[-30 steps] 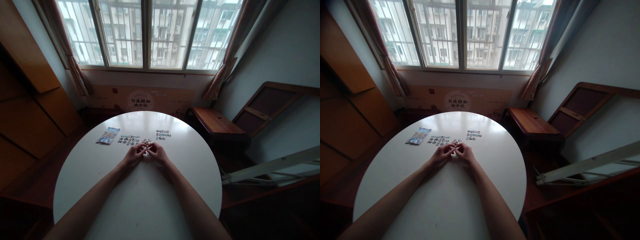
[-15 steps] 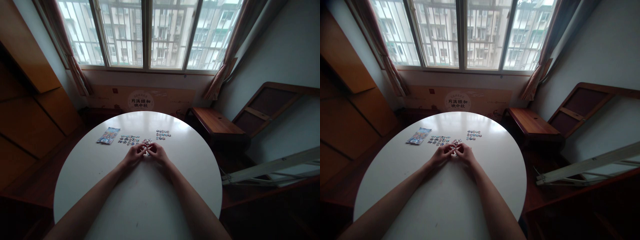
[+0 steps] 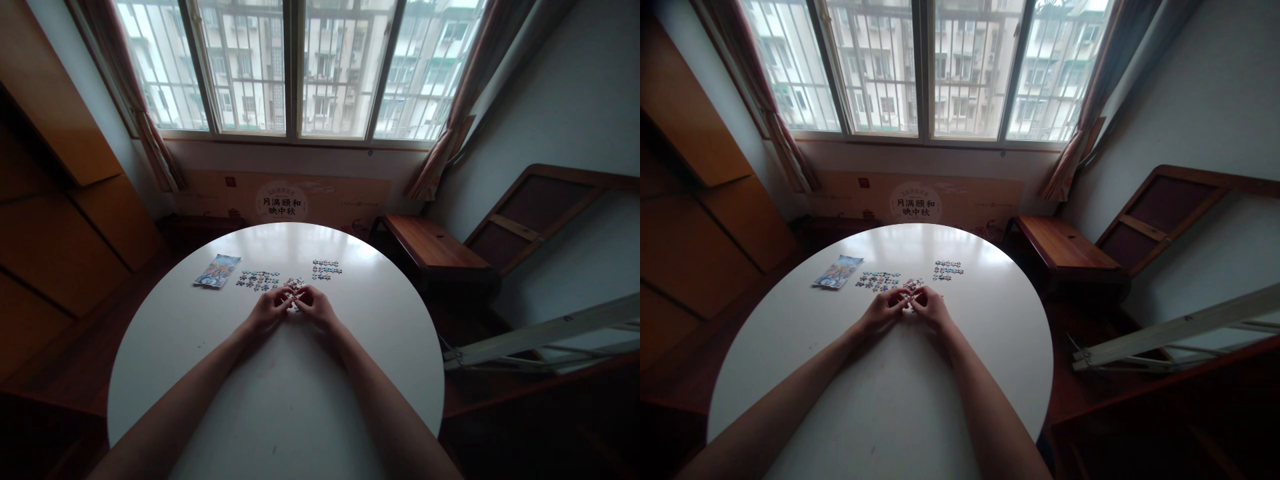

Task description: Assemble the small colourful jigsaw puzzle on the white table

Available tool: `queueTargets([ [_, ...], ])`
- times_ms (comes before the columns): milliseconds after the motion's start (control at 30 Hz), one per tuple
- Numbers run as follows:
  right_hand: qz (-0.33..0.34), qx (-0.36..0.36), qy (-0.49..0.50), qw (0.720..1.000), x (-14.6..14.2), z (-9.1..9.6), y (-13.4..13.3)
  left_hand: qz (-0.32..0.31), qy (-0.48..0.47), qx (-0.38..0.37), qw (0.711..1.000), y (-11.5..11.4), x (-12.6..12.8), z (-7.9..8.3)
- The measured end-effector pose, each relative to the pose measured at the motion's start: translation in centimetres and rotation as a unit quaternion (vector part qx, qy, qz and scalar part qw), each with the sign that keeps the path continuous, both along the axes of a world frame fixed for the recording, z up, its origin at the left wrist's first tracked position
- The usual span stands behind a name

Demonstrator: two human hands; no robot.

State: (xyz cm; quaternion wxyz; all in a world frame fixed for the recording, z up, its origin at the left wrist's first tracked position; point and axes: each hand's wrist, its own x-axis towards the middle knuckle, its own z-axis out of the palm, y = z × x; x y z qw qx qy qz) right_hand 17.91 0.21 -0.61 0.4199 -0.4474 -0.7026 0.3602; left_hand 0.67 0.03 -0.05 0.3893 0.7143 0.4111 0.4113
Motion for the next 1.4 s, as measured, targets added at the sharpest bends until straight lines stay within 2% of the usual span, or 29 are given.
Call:
queueTargets([
  [1400,0.002,-0.001,0.007,1.0,-0.03,0.02,-0.05,0.001,0.003,0.006,1.0,0.12,0.03,-0.05],
])
